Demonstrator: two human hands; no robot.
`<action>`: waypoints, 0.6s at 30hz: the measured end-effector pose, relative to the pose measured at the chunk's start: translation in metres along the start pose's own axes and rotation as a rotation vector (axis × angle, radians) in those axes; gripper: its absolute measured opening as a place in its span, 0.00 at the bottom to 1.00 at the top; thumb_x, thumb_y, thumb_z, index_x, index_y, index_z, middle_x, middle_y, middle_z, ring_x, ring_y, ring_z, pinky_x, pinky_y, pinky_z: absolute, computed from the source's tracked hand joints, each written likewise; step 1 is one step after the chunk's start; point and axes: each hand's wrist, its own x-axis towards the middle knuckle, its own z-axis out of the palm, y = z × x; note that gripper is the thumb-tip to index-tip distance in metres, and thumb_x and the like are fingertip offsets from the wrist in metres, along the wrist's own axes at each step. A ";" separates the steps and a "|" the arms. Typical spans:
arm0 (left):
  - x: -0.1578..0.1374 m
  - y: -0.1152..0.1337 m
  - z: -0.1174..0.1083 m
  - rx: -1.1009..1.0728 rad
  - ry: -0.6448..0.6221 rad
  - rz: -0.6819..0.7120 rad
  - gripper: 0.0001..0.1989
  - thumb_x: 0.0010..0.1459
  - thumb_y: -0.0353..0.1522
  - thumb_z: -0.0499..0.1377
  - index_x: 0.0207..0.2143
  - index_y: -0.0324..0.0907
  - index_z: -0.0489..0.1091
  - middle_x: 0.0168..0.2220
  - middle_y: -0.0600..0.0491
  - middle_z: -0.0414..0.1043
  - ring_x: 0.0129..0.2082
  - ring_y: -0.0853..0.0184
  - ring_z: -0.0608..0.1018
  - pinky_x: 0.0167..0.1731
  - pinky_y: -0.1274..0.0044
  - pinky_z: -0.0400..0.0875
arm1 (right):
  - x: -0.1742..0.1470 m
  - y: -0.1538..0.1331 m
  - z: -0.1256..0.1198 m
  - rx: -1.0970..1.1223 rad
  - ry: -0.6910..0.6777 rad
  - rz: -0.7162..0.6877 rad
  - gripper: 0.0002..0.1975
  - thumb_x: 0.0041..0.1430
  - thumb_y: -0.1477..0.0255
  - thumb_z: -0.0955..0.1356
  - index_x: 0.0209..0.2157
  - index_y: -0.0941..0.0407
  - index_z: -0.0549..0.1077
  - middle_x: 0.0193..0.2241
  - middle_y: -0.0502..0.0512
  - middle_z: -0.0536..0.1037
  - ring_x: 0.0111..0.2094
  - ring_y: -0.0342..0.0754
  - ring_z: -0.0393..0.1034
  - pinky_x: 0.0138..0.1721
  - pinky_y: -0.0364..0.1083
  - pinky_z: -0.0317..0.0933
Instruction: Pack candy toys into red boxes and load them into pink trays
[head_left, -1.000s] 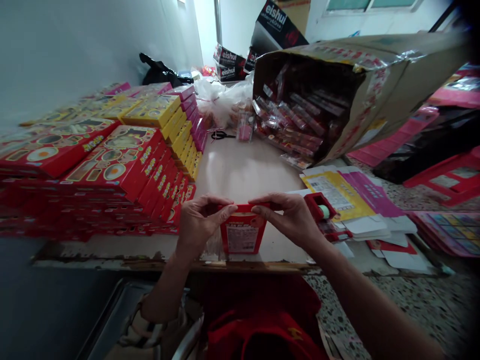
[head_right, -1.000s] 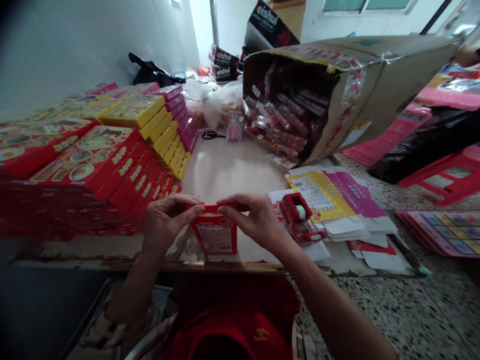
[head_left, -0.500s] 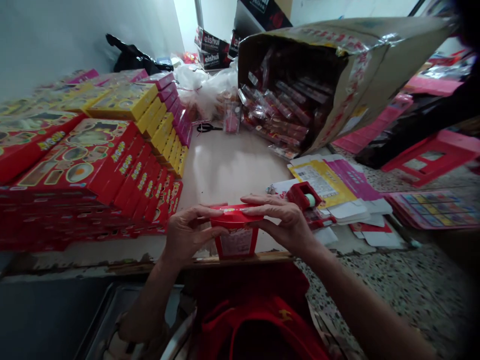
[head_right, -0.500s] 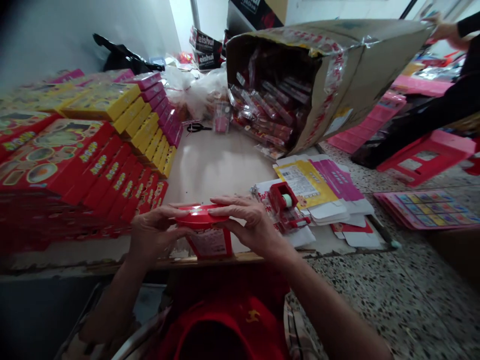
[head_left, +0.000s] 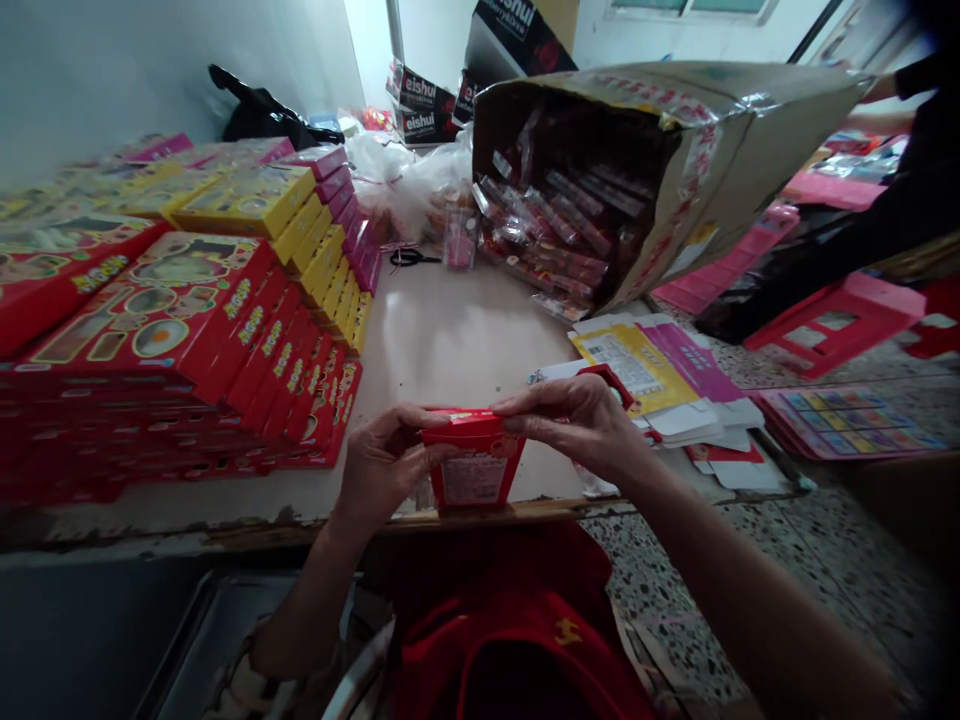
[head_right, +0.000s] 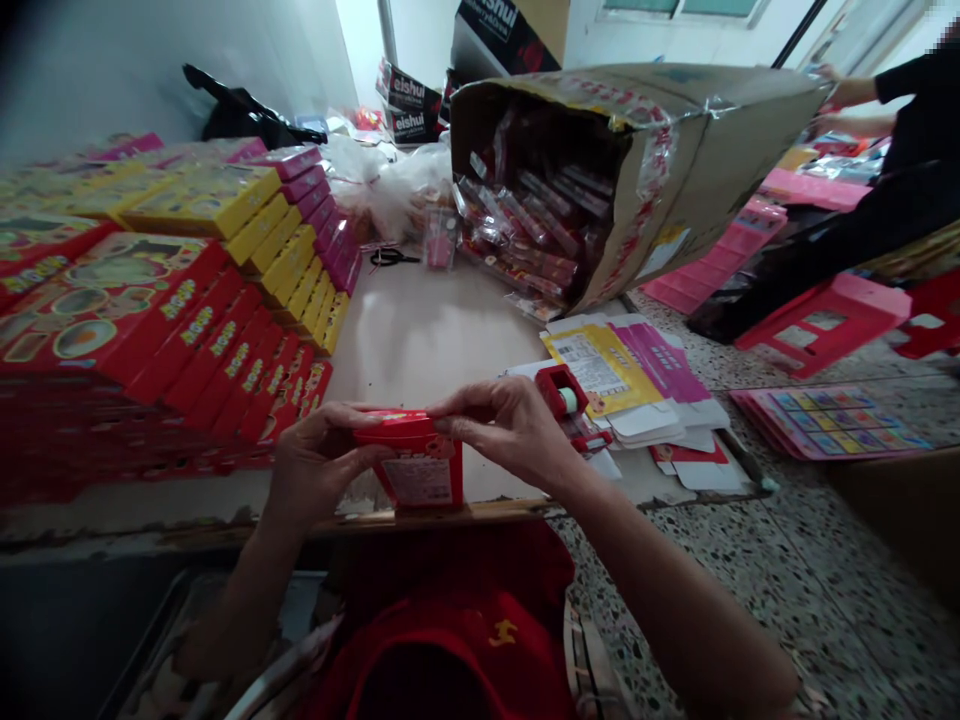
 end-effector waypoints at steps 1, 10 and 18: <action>0.000 -0.001 -0.001 -0.003 0.004 0.004 0.15 0.47 0.26 0.76 0.37 0.41 0.78 0.44 0.49 0.83 0.42 0.64 0.85 0.42 0.77 0.84 | 0.001 -0.002 0.002 -0.025 0.006 0.010 0.06 0.58 0.71 0.75 0.38 0.54 0.86 0.35 0.53 0.86 0.36 0.49 0.82 0.37 0.45 0.76; 0.002 -0.006 -0.005 0.103 -0.030 0.084 0.13 0.54 0.25 0.73 0.42 0.44 0.79 0.43 0.52 0.82 0.41 0.68 0.84 0.42 0.81 0.81 | -0.009 0.004 -0.002 -0.384 -0.014 -0.303 0.11 0.62 0.68 0.75 0.47 0.49 0.84 0.50 0.54 0.84 0.50 0.53 0.81 0.52 0.50 0.76; 0.001 -0.014 -0.014 0.219 -0.120 0.149 0.09 0.58 0.27 0.70 0.41 0.44 0.78 0.45 0.51 0.79 0.43 0.66 0.82 0.39 0.80 0.79 | -0.018 0.017 0.018 -0.357 0.047 -0.312 0.14 0.68 0.73 0.70 0.53 0.48 0.79 0.58 0.53 0.79 0.57 0.50 0.76 0.59 0.52 0.71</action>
